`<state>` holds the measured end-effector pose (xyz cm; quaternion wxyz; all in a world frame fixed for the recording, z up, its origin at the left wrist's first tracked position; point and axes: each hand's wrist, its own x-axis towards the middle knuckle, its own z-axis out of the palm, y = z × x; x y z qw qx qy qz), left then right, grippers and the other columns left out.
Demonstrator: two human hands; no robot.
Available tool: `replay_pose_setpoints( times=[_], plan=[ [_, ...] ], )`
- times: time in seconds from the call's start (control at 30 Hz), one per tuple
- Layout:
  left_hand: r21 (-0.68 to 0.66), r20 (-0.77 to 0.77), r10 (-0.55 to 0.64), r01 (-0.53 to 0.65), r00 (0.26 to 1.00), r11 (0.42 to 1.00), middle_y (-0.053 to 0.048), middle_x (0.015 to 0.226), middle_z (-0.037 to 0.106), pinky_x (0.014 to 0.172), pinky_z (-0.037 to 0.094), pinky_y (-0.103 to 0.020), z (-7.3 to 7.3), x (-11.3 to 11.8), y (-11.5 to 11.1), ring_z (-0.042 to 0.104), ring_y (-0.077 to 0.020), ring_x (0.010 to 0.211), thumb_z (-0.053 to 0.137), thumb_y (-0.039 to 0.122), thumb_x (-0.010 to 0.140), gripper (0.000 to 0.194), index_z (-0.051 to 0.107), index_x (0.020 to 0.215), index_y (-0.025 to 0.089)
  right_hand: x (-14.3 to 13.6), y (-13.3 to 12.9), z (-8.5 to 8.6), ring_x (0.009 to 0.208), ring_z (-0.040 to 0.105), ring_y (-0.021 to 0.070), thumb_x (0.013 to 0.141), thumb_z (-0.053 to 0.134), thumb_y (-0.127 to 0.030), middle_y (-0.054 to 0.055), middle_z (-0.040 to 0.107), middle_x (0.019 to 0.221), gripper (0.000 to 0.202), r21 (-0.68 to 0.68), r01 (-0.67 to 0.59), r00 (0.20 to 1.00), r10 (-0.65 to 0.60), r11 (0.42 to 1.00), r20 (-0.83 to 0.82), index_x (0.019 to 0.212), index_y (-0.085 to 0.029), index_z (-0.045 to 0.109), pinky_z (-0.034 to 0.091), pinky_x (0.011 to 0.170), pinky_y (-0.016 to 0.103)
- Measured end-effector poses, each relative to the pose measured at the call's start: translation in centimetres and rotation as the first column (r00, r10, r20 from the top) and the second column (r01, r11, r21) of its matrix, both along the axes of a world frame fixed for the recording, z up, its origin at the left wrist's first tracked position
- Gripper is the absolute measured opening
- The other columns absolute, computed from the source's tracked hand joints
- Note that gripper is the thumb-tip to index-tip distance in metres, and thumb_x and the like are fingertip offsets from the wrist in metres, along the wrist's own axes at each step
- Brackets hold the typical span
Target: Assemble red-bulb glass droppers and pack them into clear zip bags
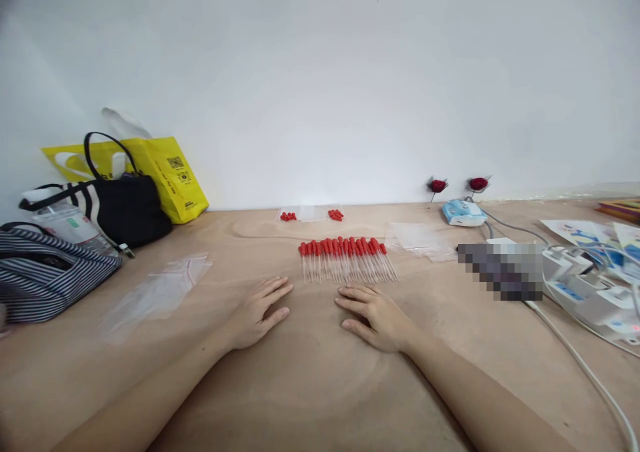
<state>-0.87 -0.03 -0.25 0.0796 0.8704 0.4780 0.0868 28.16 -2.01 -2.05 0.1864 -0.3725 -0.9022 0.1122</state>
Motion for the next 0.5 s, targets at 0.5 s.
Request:
replay_pose_setpoints(
  times=[0.5],
  plan=[
    [0.171, -0.047, 0.524, -0.510, 0.851, 0.843, -0.016, 0.131, 0.041, 0.102, 0.024, -0.043, 1.3, -5.1, 2.9, 0.031, -0.0279, 0.124, 0.036, 0.037, 0.085, 0.045, 0.050, 0.118, 0.010, 0.8, 0.6, 0.3, 0.092, 0.056, 0.0184, 0.084, 0.046, -0.031, 0.009, 0.061, 0.100, 0.027, 0.093, 0.115, 0.973, -0.093, 0.989, -0.213, 0.104, -0.020, 0.060, 0.047, 0.080, 0.035]
  ],
)
